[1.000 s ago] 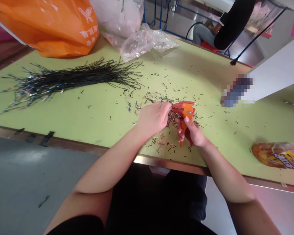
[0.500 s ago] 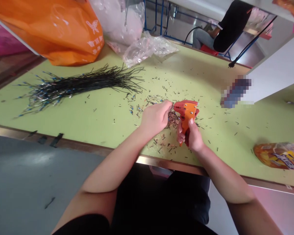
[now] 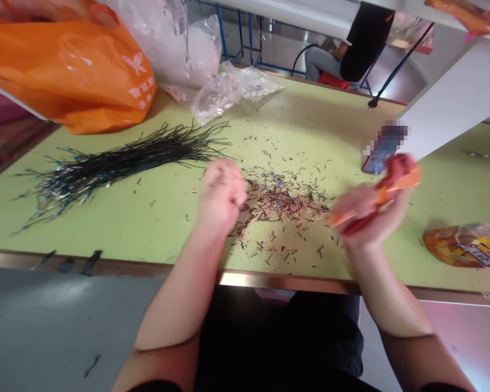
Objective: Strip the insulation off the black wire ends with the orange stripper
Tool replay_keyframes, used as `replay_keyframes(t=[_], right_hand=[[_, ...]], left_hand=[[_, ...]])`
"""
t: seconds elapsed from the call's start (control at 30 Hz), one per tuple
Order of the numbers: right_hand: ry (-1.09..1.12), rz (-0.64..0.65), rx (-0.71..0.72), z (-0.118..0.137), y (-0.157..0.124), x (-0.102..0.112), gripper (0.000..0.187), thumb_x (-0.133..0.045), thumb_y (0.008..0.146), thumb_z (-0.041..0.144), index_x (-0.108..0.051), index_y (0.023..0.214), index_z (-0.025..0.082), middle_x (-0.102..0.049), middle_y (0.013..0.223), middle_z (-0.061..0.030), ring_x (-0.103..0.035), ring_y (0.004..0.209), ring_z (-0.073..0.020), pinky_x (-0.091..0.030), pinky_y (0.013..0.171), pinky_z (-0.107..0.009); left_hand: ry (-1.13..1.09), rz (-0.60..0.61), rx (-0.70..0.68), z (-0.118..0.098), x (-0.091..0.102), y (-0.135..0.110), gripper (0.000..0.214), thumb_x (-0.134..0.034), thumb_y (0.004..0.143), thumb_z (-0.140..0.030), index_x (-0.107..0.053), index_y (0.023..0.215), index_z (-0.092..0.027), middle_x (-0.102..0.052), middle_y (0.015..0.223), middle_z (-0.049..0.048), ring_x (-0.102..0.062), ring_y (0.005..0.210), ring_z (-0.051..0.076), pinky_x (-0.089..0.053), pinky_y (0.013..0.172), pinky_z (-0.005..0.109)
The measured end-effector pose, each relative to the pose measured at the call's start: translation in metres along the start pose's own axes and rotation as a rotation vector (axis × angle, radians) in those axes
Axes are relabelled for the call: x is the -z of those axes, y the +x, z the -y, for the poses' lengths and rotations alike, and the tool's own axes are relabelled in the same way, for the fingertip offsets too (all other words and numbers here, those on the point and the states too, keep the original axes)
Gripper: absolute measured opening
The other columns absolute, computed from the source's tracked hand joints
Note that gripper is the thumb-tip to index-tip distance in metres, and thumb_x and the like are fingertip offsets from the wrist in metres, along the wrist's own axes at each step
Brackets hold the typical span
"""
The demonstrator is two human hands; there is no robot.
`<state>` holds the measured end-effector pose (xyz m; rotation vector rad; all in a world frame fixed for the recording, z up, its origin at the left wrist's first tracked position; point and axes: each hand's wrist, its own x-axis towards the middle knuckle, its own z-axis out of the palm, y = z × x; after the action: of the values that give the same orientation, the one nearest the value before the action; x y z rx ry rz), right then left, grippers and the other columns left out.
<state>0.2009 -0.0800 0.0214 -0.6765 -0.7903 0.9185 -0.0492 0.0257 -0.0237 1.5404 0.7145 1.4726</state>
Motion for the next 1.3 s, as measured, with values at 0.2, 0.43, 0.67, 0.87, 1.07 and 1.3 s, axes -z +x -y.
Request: replay_keyframes(t=[0.2, 0.43, 0.67, 0.87, 1.07, 1.3], right_hand=[[-0.119, 0.032, -0.224, -0.015, 0.021, 0.020, 0.056, -0.064, 0.088, 0.080, -0.059, 0.075, 0.026, -0.042, 0.062, 0.0036, -0.046, 0.054, -0.0156, -0.052, 0.058, -0.034], [-0.014, 0.514, -0.688, -0.052, -0.006, 0.012, 0.075, -0.061, 0.079, 0.095, -0.064, 0.084, 0.021, -0.057, 0.065, 0.0010, -0.059, 0.056, -0.0169, -0.062, 0.061, -0.037], [0.041, 0.607, -0.731, -0.050, -0.007, 0.014, 0.071, -0.060, 0.085, 0.091, -0.067, 0.087, 0.020, -0.061, 0.065, 0.0000, -0.064, 0.058, -0.0170, -0.063, 0.062, -0.034], [-0.004, 0.543, -0.698, -0.051, -0.007, 0.015, 0.068, -0.060, 0.086, 0.089, -0.066, 0.083, 0.021, -0.059, 0.062, 0.0008, -0.061, 0.053, -0.0163, -0.062, 0.058, -0.033], [-0.048, 0.538, -0.704, -0.052, -0.007, 0.019, 0.062, -0.065, 0.090, 0.082, -0.068, 0.082, 0.020, -0.061, 0.061, 0.0009, -0.064, 0.054, -0.0157, -0.062, 0.058, -0.031], [-0.125, 0.423, -0.690, -0.054, -0.007, 0.019, 0.062, -0.068, 0.088, 0.082, -0.064, 0.076, 0.021, -0.056, 0.056, 0.0029, -0.060, 0.050, -0.0148, -0.060, 0.055, -0.031]], left_hand=[[0.092, -0.066, 0.040, 0.008, -0.004, 0.001, 0.037, -0.053, 0.107, -0.062, -0.054, 0.092, -0.028, -0.031, 0.058, -0.0065, -0.026, 0.046, 0.011, -0.023, 0.041, 0.029], [0.505, 0.075, -0.066, -0.011, -0.034, -0.024, 0.041, -0.040, 0.113, -0.053, -0.065, 0.101, -0.023, -0.066, 0.076, 0.0018, -0.057, 0.064, 0.015, -0.047, 0.061, 0.030], [0.628, 0.129, -0.099, -0.004, -0.033, -0.024, 0.031, -0.045, 0.111, -0.040, -0.067, 0.101, -0.022, -0.076, 0.083, 0.0029, -0.067, 0.068, 0.015, -0.049, 0.066, 0.028], [0.688, 0.138, -0.119, -0.005, -0.035, -0.025, 0.029, -0.045, 0.110, -0.037, -0.067, 0.101, -0.021, -0.077, 0.082, 0.0031, -0.068, 0.068, 0.015, -0.049, 0.066, 0.027], [0.772, 0.156, -0.156, -0.004, -0.033, -0.023, 0.029, -0.043, 0.110, -0.034, -0.068, 0.102, -0.022, -0.077, 0.083, 0.0028, -0.068, 0.069, 0.016, -0.048, 0.067, 0.028], [0.851, 0.187, -0.210, 0.001, -0.032, -0.022, 0.032, -0.041, 0.110, -0.032, -0.070, 0.102, -0.021, -0.076, 0.080, 0.0031, -0.067, 0.067, 0.016, -0.046, 0.065, 0.029]])
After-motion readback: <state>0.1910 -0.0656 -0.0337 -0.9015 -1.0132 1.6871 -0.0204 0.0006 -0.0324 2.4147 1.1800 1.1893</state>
